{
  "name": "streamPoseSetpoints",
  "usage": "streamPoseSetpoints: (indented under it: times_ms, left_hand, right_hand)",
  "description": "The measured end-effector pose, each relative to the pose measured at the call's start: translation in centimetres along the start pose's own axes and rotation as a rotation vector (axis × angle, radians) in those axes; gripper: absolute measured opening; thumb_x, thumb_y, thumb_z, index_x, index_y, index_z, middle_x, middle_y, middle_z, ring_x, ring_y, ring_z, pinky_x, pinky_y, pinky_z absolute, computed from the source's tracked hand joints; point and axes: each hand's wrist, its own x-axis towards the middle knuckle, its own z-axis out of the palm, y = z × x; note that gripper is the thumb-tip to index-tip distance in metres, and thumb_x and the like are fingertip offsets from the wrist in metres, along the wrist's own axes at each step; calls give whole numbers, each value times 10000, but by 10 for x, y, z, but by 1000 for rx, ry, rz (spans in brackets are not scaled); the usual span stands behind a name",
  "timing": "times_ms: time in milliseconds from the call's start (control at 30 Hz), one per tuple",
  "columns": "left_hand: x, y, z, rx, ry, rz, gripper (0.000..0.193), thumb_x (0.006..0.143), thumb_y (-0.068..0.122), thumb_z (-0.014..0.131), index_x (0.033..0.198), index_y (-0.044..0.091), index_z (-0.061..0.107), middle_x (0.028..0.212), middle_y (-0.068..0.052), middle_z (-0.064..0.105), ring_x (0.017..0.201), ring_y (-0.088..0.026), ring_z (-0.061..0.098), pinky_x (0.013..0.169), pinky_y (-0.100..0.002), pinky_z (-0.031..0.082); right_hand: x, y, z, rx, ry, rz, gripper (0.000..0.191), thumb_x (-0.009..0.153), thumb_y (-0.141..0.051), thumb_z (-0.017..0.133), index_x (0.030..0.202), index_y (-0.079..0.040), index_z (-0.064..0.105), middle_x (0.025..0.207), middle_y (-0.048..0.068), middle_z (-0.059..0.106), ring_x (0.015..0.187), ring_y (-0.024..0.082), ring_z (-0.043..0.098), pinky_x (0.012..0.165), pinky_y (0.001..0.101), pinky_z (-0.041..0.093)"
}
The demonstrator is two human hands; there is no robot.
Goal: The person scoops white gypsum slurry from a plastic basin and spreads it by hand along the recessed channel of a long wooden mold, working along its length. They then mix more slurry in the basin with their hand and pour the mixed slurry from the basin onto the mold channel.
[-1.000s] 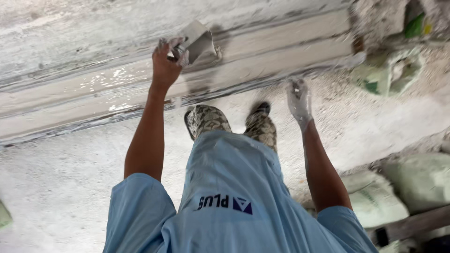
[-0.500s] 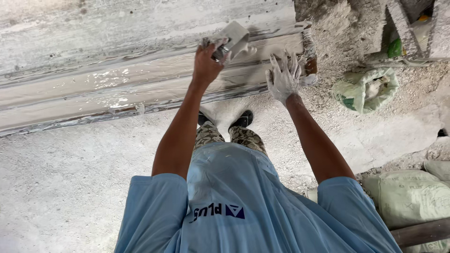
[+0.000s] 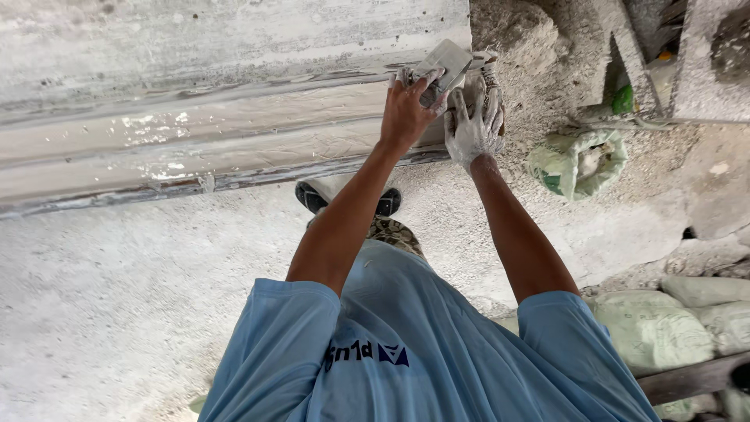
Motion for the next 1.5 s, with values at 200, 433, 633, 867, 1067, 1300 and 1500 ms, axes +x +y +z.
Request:
streamPoseSetpoints:
  times_ms: [200, 433, 633, 867, 1067, 1300, 1500]
  left_hand:
    - [-39, -32, -19, -6, 23, -154, 535, 918, 432, 782, 1320, 98, 669, 1200, -244, 673, 1035, -332, 644, 934, -482, 591]
    - [-118, -168, -151, 453, 367, -130, 501, 882, 419, 835, 1297, 163, 722, 1276, -359, 627, 1130, -490, 638, 967, -528, 491]
    - [-175, -254, -277, 495, 524, -368, 449, 865, 392, 853, 1226, 147, 749, 1121, -277, 672, 998, -435, 678, 836, -515, 578]
    - [-227, -360, -402, 437, 667, -461, 523, 837, 459, 835, 1226, 132, 709, 1223, -307, 634, 1032, -412, 674, 805, -496, 577]
    - [-285, -445, -511, 275, 499, -397, 501, 824, 444, 834, 1243, 204, 699, 1186, -208, 667, 1107, -402, 659, 932, -512, 558]
    - [-322, -533, -622, 259, 469, -369, 593, 746, 459, 808, 1259, 190, 683, 1130, -224, 649, 1021, -396, 663, 824, -496, 584]
    - [-343, -651, -706, 281, 431, -480, 599, 807, 544, 779, 1290, 205, 672, 1120, -195, 663, 1021, -353, 684, 803, -462, 601]
  right_hand:
    - [-7, -4, 4, 101, -49, 65, 540, 1095, -474, 389, 1559, -199, 413, 1650, 243, 162, 1532, 467, 56, 1169, 758, 47]
    - [-28, -42, 25, 190, 292, -41, 510, 951, -208, 626, 1438, -92, 529, 1561, 274, 303, 1465, 506, 161, 1161, 734, 102]
    - [-48, -162, 35, 195, 439, -392, 481, 909, -71, 663, 1379, -100, 566, 1561, 172, 414, 1471, 423, 308, 1185, 636, 264]
    - [-92, -409, 68, 1021, -236, -322, 764, 685, -83, 571, 1422, -229, 430, 1384, 96, 525, 1154, 386, 525, 974, 539, 429]
    - [-147, -609, 102, 343, 321, -815, 330, 986, -81, 614, 1315, -64, 616, 1341, 178, 597, 1267, 385, 508, 1143, 556, 333]
    - [-148, -767, 132, 346, 258, -927, 337, 997, -103, 619, 1331, -66, 608, 1300, 193, 580, 1263, 414, 483, 1153, 575, 330]
    - [-132, -916, 165, 191, 153, -930, 568, 1061, -262, 548, 1555, -12, 421, 1552, 272, 419, 1482, 477, 303, 1199, 658, 217]
